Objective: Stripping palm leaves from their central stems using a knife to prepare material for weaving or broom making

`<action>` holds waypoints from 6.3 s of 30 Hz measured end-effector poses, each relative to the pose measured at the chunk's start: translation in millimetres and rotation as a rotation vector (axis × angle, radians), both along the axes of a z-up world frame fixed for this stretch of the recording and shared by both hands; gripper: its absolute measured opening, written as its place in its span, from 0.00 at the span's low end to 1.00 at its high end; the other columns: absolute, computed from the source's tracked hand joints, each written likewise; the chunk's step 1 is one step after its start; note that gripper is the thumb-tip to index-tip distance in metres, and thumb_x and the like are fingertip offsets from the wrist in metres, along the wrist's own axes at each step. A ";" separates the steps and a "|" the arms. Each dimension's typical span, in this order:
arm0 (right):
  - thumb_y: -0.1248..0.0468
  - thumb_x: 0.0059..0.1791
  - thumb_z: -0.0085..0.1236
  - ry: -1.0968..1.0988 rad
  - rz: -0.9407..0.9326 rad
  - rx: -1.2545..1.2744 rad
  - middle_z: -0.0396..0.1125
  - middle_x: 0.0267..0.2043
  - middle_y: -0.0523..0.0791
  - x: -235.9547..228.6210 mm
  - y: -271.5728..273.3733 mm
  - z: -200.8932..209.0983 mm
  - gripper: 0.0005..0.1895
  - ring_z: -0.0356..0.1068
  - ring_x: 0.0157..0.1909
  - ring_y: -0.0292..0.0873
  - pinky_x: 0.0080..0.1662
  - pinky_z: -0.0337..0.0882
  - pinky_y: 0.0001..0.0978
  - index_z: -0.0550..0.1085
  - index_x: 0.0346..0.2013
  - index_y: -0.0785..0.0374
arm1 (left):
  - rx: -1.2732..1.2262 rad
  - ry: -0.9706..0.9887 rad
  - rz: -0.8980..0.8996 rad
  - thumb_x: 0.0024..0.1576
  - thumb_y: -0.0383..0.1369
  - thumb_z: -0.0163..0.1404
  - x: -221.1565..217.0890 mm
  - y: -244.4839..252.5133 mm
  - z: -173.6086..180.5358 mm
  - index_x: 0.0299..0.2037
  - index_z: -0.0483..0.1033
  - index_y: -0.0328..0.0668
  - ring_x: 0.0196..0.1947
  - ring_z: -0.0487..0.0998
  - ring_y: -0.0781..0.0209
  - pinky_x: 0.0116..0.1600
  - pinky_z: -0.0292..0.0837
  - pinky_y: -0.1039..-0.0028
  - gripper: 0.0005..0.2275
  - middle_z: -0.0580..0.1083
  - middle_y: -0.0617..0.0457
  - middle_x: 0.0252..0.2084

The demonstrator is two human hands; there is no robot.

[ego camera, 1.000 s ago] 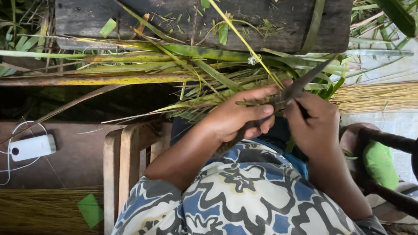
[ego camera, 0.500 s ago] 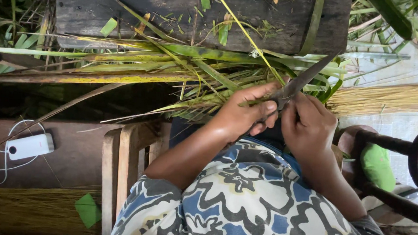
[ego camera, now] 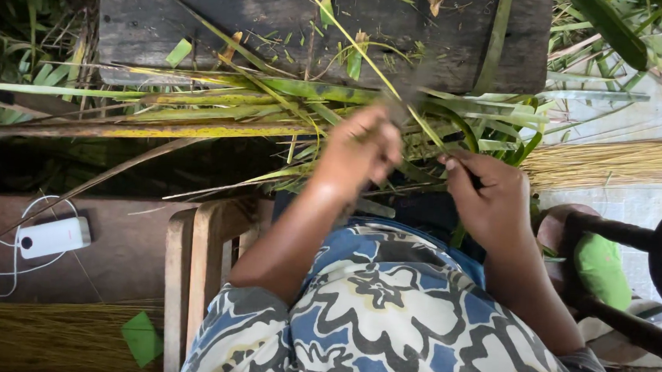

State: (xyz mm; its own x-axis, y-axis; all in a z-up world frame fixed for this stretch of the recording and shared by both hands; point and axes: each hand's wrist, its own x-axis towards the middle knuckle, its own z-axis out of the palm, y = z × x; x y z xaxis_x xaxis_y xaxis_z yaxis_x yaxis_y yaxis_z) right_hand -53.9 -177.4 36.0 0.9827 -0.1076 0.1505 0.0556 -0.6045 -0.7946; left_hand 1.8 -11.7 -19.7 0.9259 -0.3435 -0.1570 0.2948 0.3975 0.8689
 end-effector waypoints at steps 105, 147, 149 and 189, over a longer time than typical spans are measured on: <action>0.84 0.49 0.48 -0.073 -0.034 0.001 0.66 0.39 0.56 -23.6 -156.9 -39.0 0.06 0.67 0.40 0.45 0.40 0.68 0.25 0.70 0.38 0.78 | -0.569 0.024 0.068 0.55 0.29 0.51 22.5 95.3 41.5 0.58 0.62 0.46 0.16 0.57 0.71 0.17 0.51 0.84 0.20 0.65 0.51 0.24; 0.71 0.49 0.49 -0.388 -0.091 1.015 0.67 0.39 0.49 61.8 29.5 -53.2 0.08 0.69 0.40 0.39 0.45 0.74 0.27 0.69 0.43 0.61 | -0.347 -0.067 -0.037 0.59 0.24 0.39 -12.1 19.0 31.2 0.65 0.45 0.34 0.11 0.65 0.71 0.18 0.61 0.87 0.24 0.69 0.48 0.20; 0.70 0.48 0.52 -0.432 -0.117 0.792 0.67 0.42 0.50 57.2 31.4 -57.8 0.07 0.67 0.44 0.41 0.49 0.70 0.31 0.71 0.41 0.62 | -0.423 -0.013 -0.139 0.56 0.26 0.43 -9.4 8.4 29.0 0.65 0.42 0.34 0.09 0.66 0.70 0.14 0.60 0.85 0.28 0.69 0.46 0.20; 0.72 0.50 0.51 0.138 0.265 0.295 0.66 0.34 0.56 24.1 -5.9 -35.2 0.07 0.67 0.32 0.42 0.30 0.67 0.33 0.67 0.39 0.76 | -0.223 -0.160 -0.042 0.60 0.25 0.40 -0.2 31.4 17.4 0.62 0.54 0.40 0.11 0.70 0.65 0.14 0.65 0.81 0.19 0.72 0.39 0.24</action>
State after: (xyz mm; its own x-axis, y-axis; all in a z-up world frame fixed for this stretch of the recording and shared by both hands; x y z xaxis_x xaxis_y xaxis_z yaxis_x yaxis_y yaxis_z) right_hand -29.9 -183.3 0.7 0.9910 0.1327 0.0156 0.0589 -0.3288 -0.9426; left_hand 1.6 19.7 -2.3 0.9171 -0.3917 0.0733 0.1815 0.5743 0.7983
